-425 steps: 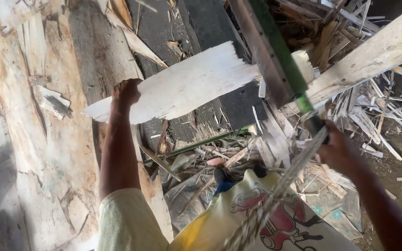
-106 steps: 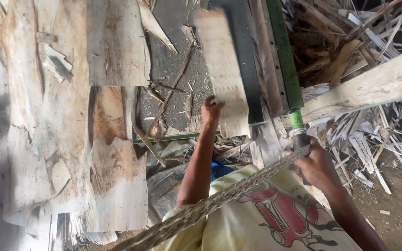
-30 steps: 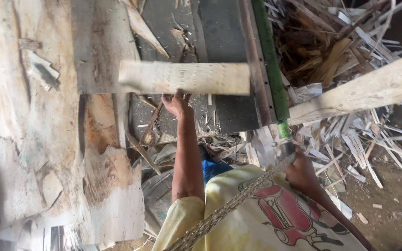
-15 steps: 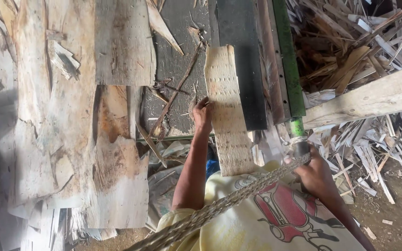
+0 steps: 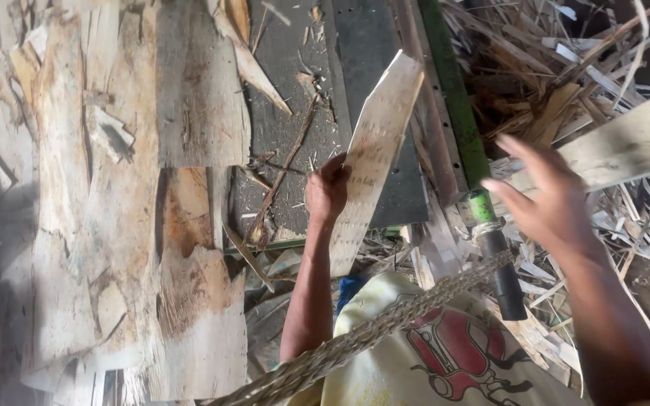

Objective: Picking up and feeding thin wood scraps into a mechanical wood cutting machine.

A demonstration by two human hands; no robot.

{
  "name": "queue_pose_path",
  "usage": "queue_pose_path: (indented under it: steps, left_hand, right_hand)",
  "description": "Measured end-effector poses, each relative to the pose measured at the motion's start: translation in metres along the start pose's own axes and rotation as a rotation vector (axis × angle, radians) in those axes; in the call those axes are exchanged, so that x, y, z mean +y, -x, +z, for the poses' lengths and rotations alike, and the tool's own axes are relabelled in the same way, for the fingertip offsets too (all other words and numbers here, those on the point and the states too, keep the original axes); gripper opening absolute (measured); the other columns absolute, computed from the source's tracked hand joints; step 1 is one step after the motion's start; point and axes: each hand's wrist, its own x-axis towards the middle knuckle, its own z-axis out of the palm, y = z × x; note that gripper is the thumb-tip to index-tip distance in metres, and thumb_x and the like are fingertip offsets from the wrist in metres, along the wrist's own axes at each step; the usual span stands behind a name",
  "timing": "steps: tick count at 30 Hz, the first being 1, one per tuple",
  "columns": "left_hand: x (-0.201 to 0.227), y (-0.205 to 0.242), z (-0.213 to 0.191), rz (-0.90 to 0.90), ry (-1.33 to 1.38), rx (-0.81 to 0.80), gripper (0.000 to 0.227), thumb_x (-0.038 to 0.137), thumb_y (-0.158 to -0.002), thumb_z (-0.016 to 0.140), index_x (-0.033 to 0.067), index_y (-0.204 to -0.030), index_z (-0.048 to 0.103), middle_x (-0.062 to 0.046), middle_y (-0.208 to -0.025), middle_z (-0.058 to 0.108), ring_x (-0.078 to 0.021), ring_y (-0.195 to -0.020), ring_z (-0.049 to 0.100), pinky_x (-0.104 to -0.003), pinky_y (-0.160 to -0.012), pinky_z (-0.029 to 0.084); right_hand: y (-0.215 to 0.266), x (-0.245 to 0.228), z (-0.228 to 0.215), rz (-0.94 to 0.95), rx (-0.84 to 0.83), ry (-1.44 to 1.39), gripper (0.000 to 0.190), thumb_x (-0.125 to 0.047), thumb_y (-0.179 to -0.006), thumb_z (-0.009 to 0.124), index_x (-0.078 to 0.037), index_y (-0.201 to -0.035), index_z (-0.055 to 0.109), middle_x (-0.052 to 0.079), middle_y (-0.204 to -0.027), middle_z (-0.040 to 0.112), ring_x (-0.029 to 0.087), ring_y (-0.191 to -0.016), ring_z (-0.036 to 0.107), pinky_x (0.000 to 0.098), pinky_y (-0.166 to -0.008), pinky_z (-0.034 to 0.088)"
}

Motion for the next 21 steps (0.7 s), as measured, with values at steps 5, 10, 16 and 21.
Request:
queue_pose_path:
  steps: [5,10,16,21]
  left_hand:
    - [0.054,0.014,-0.049,0.081,-0.159,-0.048,0.030,0.023,-0.096,0.068,0.0205,-0.125,0.074,-0.010,-0.097,0.080,-0.0209,-0.078,0.077,-0.036,-0.072,0.060]
    - [0.086,0.025,-0.102,0.019,-0.352,-0.154,0.027,0.023,-0.098,0.066,0.0297,-0.122,0.076,-0.006,-0.096,0.080,-0.0210,-0.070,0.075,-0.036,-0.068,0.060]
    - [0.070,0.003,-0.137,0.117,-0.617,-0.149,0.023,0.021,-0.101,0.063,0.0327,-0.115,0.078,-0.004,-0.112,0.077,-0.0217,-0.105,0.070,-0.049,-0.098,0.052]
    - [0.027,0.012,-0.109,0.127,-0.477,0.457,0.062,0.046,-0.100,0.063,0.0179,-0.151,0.041,-0.020,-0.158,0.037,-0.0432,-0.153,0.019,-0.070,-0.119,0.007]
  right_hand:
    - [-0.074,-0.013,0.050,-0.313,0.045,0.236,0.071,-0.027,-0.085,0.085,0.004,-0.143,0.058,0.023,-0.149,0.057,0.037,-0.136,0.054,0.0487,-0.119,0.044]
    - [-0.103,-0.015,0.083,-0.530,0.013,0.425,0.068,-0.032,-0.075,0.085,-0.001,-0.132,0.066,0.019,-0.143,0.059,0.034,-0.130,0.056,0.0491,-0.114,0.046]
    - [-0.095,-0.014,0.111,-0.327,-0.339,0.073,0.024,-0.015,-0.096,0.077,-0.009,-0.119,0.075,0.008,-0.105,0.078,0.021,-0.091,0.073,0.0345,-0.082,0.059]
    - [-0.078,0.009,0.157,0.321,-0.409,-0.692,0.017,-0.008,-0.090,0.076,-0.004,-0.106,0.074,0.007,-0.098,0.076,0.013,-0.086,0.070,0.0303,-0.081,0.058]
